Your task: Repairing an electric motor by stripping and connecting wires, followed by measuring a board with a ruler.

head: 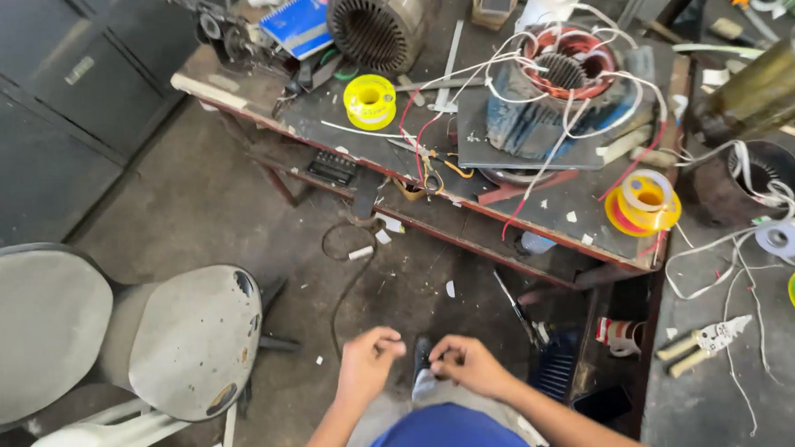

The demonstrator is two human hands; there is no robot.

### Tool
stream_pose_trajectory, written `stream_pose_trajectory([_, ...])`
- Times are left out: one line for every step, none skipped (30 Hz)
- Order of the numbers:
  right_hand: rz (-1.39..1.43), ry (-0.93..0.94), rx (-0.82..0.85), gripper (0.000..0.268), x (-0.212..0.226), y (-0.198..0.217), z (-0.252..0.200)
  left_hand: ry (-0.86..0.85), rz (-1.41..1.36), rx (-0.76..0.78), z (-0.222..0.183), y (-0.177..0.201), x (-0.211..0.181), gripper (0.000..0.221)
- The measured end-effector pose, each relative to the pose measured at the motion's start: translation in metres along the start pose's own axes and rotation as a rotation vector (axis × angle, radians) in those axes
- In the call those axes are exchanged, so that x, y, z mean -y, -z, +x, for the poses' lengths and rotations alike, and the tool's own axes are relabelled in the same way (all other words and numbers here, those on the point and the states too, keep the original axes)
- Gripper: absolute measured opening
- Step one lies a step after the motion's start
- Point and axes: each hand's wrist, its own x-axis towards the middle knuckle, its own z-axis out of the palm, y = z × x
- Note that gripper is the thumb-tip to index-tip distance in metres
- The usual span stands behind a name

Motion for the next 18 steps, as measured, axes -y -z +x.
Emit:
stream_pose_trajectory([0.005, -0.017, 0.004, 0.009, 0.01, 0.007, 0.003, 0.017, -0.001, 0.008, 0.006, 0.0, -0.006, 0.012])
stream_pose_trajectory([0.017, -0.027, -0.016, 0.008, 0.021, 0.015, 0.01, 0.016, -0.045, -0.04, 0.018, 0.001, -0.013, 0.01])
stream_pose_trajectory([0.029, -0.037, -0.037, 0.007, 0.033, 0.022, 0.017, 0.016, -0.089, -0.088, 0.029, 0.003, -0.019, 0.024])
stream_pose_trajectory([0.032, -0.048, -0.036, 0.007, 0.031, 0.028, 0.023, 0.026, -0.09, -0.082, 0.044, 0.001, -0.017, 0.024])
stream_pose_trajectory([0.012, -0.062, -0.078, 0.007, 0.029, 0.033, 0.029, -0.023, -0.033, -0.036, 0.058, -0.001, -0.014, 0.02])
stream_pose_trajectory([-0.013, -0.067, -0.115, 0.007, 0.028, 0.039, 0.041, -0.078, 0.023, -0.001, 0.077, -0.001, -0.011, 0.017])
stream_pose_trajectory([-0.015, -0.068, -0.11, 0.007, 0.017, 0.043, 0.044, -0.074, 0.021, -0.005, 0.088, 0.0, -0.014, 0.017])
stream_pose_trajectory([-0.018, -0.049, -0.15, 0.009, 0.008, 0.048, 0.052, -0.079, 0.079, 0.04, 0.104, 0.004, -0.018, 0.018])
stream_pose_trajectory([-0.021, -0.031, -0.19, 0.012, 0.0, 0.052, 0.061, -0.083, 0.137, 0.085, 0.121, 0.009, -0.022, 0.019])
stream_pose_trajectory([-0.02, -0.032, -0.185, 0.012, -0.002, 0.055, 0.068, -0.078, 0.138, 0.082, 0.142, 0.014, -0.028, 0.019])
stream_pose_trajectory([0.007, -0.094, -0.252, 0.011, -0.005, 0.058, 0.076, -0.208, 0.09, 0.111, 0.164, 0.02, -0.033, 0.019])
stream_pose_trajectory([0.034, -0.153, -0.322, 0.01, -0.006, 0.061, 0.085, -0.341, 0.042, 0.139, 0.187, 0.026, -0.038, 0.021])
stream_pose_trajectory([0.033, -0.152, -0.32, 0.01, -0.002, 0.061, 0.094, -0.34, 0.042, 0.137, 0.209, 0.031, -0.041, 0.021])
stream_pose_trajectory([0.084, -0.186, -0.389, 0.011, 0.004, 0.062, 0.105, -0.388, 0.035, 0.139, 0.236, 0.037, -0.046, 0.017])
stream_pose_trajectory([0.135, -0.219, -0.459, 0.011, 0.01, 0.063, 0.116, -0.436, 0.028, 0.141, 0.263, 0.043, -0.052, 0.014])
stream_pose_trajectory([0.133, -0.216, -0.471, 0.011, 0.02, 0.061, 0.133, -0.446, 0.024, 0.148, 0.287, 0.055, -0.062, 0.014])
stream_pose_trajectory([0.191, -0.251, -0.509, 0.01, 0.029, 0.06, 0.149, -0.491, 0.034, 0.154, 0.31, 0.066, -0.072, 0.014])
stream_pose_trajectory([0.252, -0.289, -0.549, 0.008, 0.036, 0.059, 0.161, -0.534, 0.044, 0.164, 0.331, 0.074, -0.081, 0.015])
